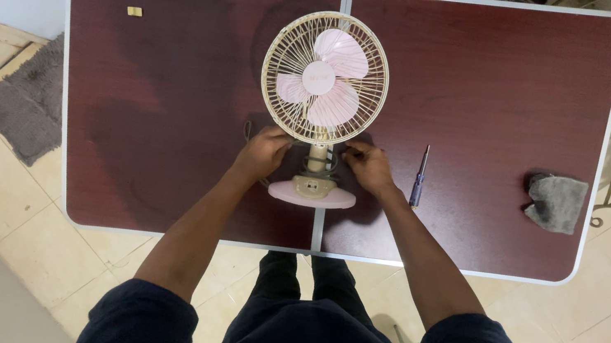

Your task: The person disassembles a small electric fan on a table. They remove a small yellow component from the base, then detach the power cord, and finally remove the front grille. The fan remains partially disassembled at the end of the clip.

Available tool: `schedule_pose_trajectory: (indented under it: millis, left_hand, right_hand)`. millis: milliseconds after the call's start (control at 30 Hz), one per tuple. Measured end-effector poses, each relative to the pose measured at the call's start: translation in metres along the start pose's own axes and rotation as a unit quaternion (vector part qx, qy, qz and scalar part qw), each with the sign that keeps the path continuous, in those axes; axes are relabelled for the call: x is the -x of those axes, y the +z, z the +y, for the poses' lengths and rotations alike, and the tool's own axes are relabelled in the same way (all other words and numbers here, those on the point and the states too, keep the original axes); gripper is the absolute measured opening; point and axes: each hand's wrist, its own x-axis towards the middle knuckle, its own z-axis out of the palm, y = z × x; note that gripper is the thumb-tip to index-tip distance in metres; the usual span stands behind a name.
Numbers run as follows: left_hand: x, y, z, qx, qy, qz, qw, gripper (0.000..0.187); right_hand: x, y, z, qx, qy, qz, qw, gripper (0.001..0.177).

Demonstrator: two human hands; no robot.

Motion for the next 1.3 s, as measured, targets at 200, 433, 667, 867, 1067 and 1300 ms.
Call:
schedule_pose_trajectory:
  millis: [200, 433, 667, 867, 1067, 1300]
  left_hand:
    - [-0.002, 0.003, -0.003, -0.004, 0.032, 0.004, 0.999, 0.023]
    - [-0.012, 0.029, -0.019, -0.034, 0.037, -0.026, 0.998, 0.017]
    - [-0.012, 0.038, -0.023, -0.001, 0.068, -0.013, 0.998, 0.018]
    - [-0.019, 0.025, -0.007, -0.064, 0.039, -0.050, 0.996, 0.021]
    - [-0.004, -0.012, 0.006, -0.102, 0.073, 0.032, 0.992, 0.027]
    - [0.020, -0.013, -0.001, -0.082, 0.017, 0.038, 0.996, 0.030]
  right_hand:
    - [-0.011, 0.007, 0.014, -0.097, 0.009, -0.011, 0.995, 0.034]
    - [-0.016, 0.010, 0.009, -0.108, 0.028, -0.046, 0.993, 0.032]
    - [-0.016, 0.004, 0.006, -0.233, 0.092, -0.035, 0.967, 0.029]
    - [-0.026, 0.007, 0.020, -0.311, 0.094, 0.020, 0.946, 0.028]
    - [-0.016, -0.013, 0.054, -0.313, 0.088, 0.088, 0.941, 0.028]
    - [0.018, -0.029, 0.057, -0.202, 0.118, 0.157, 0.959, 0.028]
